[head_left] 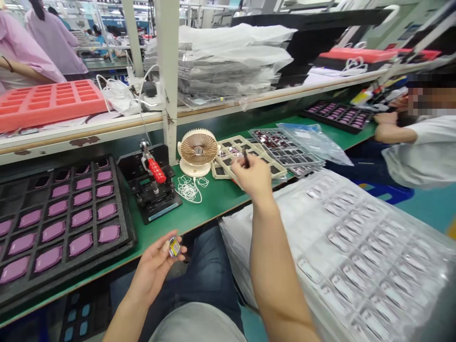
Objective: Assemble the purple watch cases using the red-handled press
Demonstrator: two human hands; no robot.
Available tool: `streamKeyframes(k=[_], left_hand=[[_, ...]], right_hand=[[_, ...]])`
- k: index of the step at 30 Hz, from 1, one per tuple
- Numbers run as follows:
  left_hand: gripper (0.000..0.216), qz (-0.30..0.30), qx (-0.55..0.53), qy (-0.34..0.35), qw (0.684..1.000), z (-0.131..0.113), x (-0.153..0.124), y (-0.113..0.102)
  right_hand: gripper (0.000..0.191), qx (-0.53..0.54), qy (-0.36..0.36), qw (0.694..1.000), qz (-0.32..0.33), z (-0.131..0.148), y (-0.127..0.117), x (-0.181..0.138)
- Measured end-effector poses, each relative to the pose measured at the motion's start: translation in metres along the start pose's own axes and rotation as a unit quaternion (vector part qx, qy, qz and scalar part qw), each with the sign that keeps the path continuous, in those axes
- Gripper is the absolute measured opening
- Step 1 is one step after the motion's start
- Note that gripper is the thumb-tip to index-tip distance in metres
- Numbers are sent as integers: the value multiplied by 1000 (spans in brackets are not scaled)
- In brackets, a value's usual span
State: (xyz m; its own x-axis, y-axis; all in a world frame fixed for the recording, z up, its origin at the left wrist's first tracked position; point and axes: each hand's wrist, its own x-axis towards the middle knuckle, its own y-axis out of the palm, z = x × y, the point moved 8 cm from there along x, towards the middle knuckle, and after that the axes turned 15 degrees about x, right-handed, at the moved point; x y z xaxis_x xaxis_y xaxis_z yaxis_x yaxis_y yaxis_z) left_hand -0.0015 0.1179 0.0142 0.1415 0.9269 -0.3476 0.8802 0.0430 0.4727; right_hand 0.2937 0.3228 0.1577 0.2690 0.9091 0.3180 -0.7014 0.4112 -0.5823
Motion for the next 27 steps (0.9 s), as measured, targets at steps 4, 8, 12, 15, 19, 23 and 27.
streamKeyframes(k=[4, 8, 12, 15, 19, 23, 27], left_hand=[[36, -11, 91, 72, 993, -27, 4, 3], [31, 49, 188, 96, 976, -39, 2, 11], [31, 66, 201, 89, 973, -40, 0, 8], [32, 53, 192, 88, 976, -39, -2, 5], [35, 26, 150, 80, 985, -34, -9, 8], [34, -3, 138, 76, 988, -28, -16, 10], [36, -26, 78, 49, 995, -19, -17, 0]], right_hand=[[16, 278, 17, 920, 277, 28, 80, -124], [25, 413, 123, 754, 495, 34, 131, -199], [40, 476, 240, 648, 544, 24, 143, -217], [44, 518, 294, 601, 533, 18, 145, -223], [45, 553, 326, 601, 477, 11, 147, -229], [48, 516, 314, 682, 412, 3, 144, -230], [49, 486, 273, 710, 431, 8, 136, -235]])
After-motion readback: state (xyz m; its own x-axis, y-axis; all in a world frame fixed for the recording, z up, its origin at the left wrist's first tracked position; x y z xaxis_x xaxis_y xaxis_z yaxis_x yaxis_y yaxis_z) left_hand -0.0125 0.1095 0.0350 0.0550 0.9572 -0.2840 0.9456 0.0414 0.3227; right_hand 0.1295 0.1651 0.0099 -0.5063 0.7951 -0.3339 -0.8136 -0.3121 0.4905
